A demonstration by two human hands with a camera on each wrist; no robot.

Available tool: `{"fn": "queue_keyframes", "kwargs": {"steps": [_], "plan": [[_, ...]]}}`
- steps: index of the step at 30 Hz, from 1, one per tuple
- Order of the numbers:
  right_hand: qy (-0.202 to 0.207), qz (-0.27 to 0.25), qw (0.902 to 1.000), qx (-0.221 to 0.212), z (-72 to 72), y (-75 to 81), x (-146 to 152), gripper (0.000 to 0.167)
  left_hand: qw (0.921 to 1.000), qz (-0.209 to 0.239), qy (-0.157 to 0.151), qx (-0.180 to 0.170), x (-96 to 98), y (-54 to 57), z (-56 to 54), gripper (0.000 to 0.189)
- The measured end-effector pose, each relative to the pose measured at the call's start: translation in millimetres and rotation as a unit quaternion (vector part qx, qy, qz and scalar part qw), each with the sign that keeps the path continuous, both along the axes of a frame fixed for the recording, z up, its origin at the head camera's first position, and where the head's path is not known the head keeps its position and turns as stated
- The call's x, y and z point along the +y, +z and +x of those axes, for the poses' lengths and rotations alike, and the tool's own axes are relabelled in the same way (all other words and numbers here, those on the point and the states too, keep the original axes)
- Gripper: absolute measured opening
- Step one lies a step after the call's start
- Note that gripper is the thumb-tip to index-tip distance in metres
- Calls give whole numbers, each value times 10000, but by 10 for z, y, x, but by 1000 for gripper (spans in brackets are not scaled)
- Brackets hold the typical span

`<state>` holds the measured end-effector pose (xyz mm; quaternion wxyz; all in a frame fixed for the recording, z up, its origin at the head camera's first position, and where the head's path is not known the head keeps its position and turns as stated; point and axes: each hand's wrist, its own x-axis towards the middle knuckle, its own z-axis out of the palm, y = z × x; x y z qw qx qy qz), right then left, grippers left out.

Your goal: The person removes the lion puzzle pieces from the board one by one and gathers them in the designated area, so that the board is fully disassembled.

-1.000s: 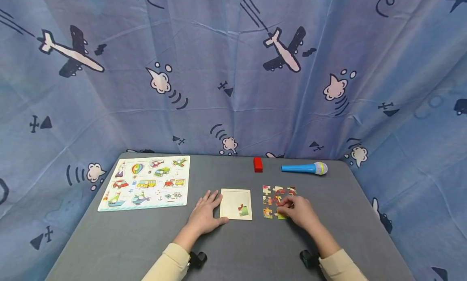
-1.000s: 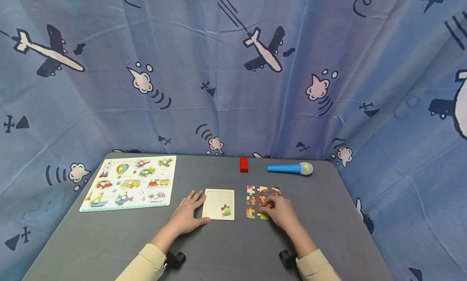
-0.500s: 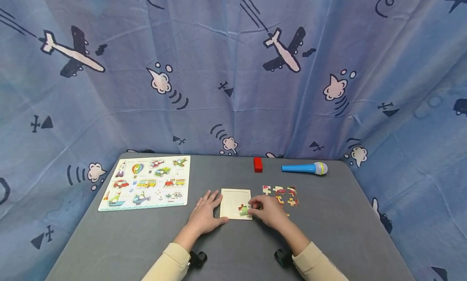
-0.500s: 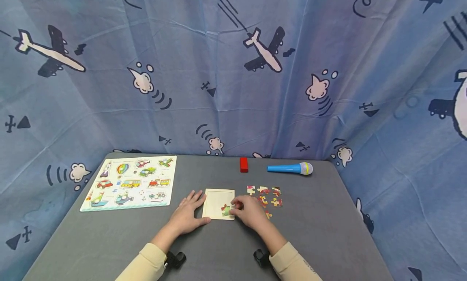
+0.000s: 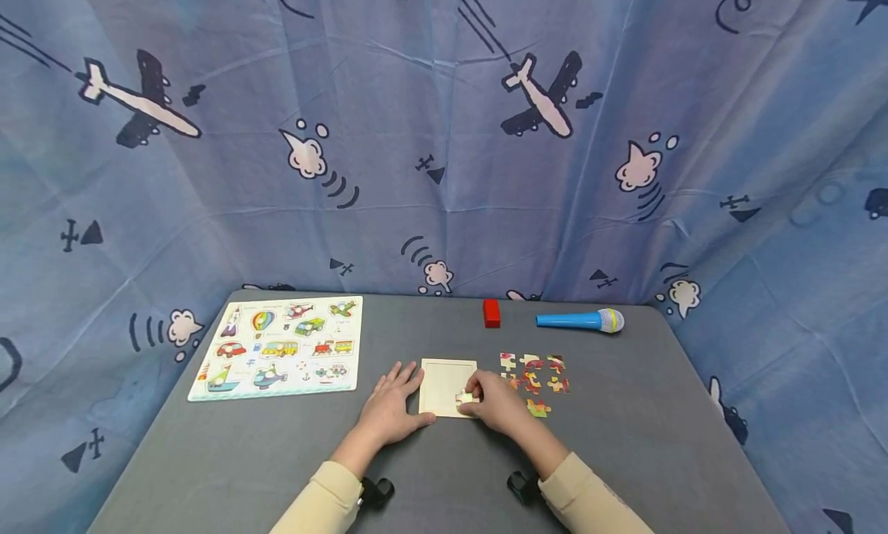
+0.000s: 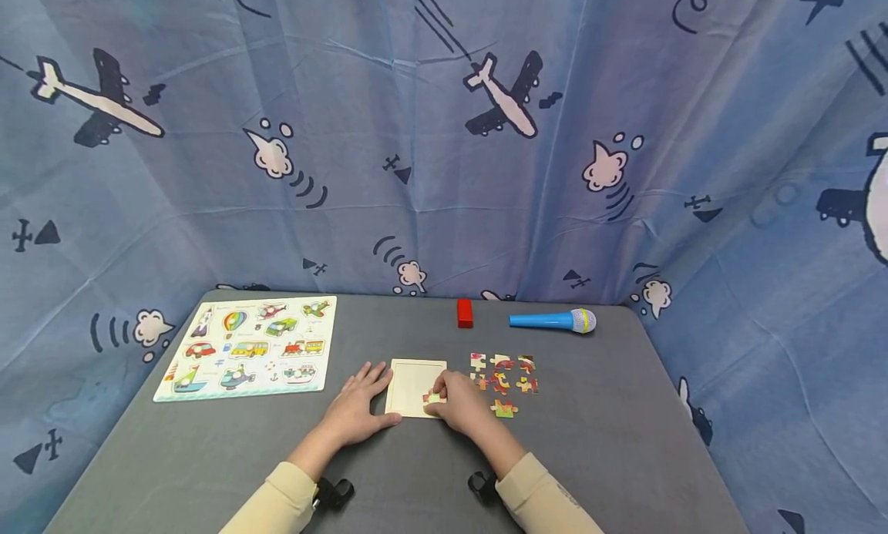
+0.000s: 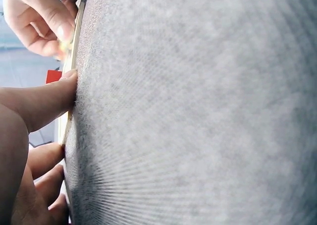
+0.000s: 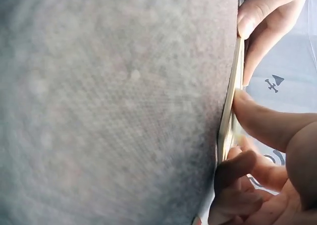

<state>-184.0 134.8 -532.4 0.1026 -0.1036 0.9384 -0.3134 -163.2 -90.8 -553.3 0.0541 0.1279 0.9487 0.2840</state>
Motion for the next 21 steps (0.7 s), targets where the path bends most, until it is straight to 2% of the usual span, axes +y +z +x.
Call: {"fn": "queue_keyframes", "kwargs": {"steps": [5,10,17,21], "plan": [[-241,-488,9985,-46,19,26,7,21,10000,19,-12,-12,-4,-4,2,84],[-648,-1122,9915,-147,34,186,161,15,10000,55,2,12,-17,-2,-12,84],[-722,-1387,9877,98,84,321,709,13,10000,72,-10,-35,-20,-12,-11,84],[-996,-1179,9880,-88,141,351,1074,24,10000,50,-9,-43,-21,-23,-12,85]]}}
